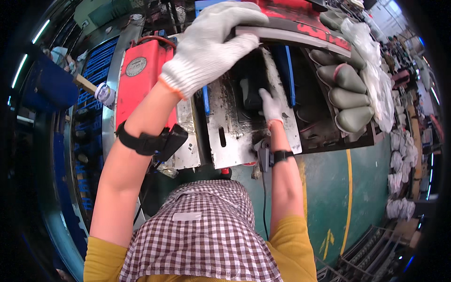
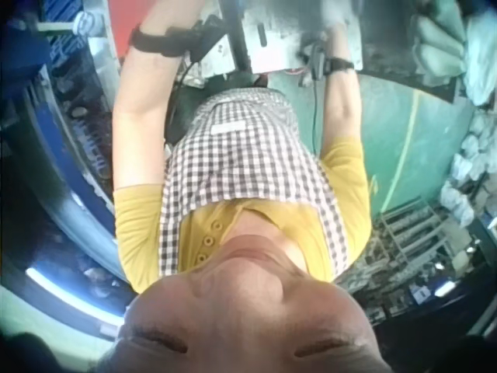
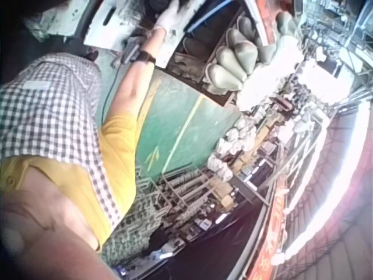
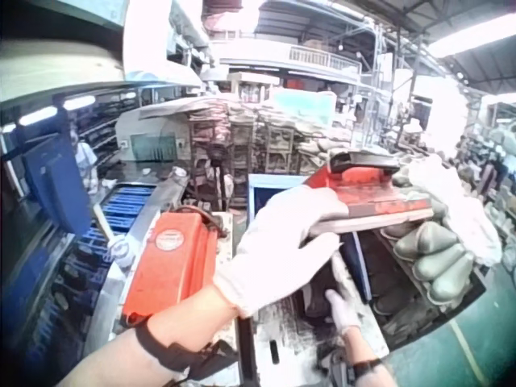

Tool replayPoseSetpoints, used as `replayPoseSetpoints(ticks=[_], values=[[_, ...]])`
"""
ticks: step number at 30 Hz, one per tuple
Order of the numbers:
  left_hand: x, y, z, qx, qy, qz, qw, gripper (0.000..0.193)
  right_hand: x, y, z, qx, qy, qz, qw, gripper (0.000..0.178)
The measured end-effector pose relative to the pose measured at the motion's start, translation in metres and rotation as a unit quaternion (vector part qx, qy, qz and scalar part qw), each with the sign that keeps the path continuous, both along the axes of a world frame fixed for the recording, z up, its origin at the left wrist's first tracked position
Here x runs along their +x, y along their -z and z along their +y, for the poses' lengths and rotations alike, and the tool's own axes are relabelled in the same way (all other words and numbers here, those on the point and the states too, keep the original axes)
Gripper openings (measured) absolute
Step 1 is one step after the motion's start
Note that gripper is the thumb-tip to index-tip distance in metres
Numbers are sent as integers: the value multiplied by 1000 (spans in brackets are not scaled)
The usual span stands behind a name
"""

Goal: Operating a heat-press machine to bond shoe soles to uppers.

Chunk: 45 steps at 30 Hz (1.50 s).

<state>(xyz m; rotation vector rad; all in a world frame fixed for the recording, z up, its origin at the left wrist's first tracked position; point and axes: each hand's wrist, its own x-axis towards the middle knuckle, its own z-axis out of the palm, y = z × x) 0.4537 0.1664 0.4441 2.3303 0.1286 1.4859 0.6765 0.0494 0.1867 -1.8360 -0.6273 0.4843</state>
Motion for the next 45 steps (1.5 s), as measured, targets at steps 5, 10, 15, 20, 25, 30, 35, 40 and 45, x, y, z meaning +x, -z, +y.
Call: replayPoseSetpoints(ticks=[5, 10, 15, 20, 25, 30, 35, 40, 45], values=[[-72, 79, -11, -424, 115, -56, 897, 58, -61, -19, -61, 148, -61, 497, 853, 68], [-173, 159, -22, -719, 160, 64, 673, 104, -162, -39, -61, 169, -194, 509, 821, 70], [-254, 154, -59, -751, 94, -122, 642, 83, -266, -83, -8, 56, -463, 249, 849, 78], [-383, 163, -89, -777, 25, -286, 561, 88, -321, -113, 16, -107, -627, 146, 757, 66], [-502, 250, -130, -704, -308, -314, 557, 34, -336, -28, -42, -152, -510, -271, 802, 61], [-577, 292, -114, -734, -321, -348, 488, 27, -331, 3, -29, -168, -533, -297, 774, 52], [-647, 338, -62, -775, -373, -333, 385, 35, -342, -2, -30, -183, -486, -294, 802, 50], [-745, 399, 3, -753, -407, -304, 418, 31, -359, 6, -38, -139, -412, -249, 865, 48], [-719, 405, 53, -609, -654, -35, 448, 100, -360, 15, -43, -159, -374, -271, 873, 43]])
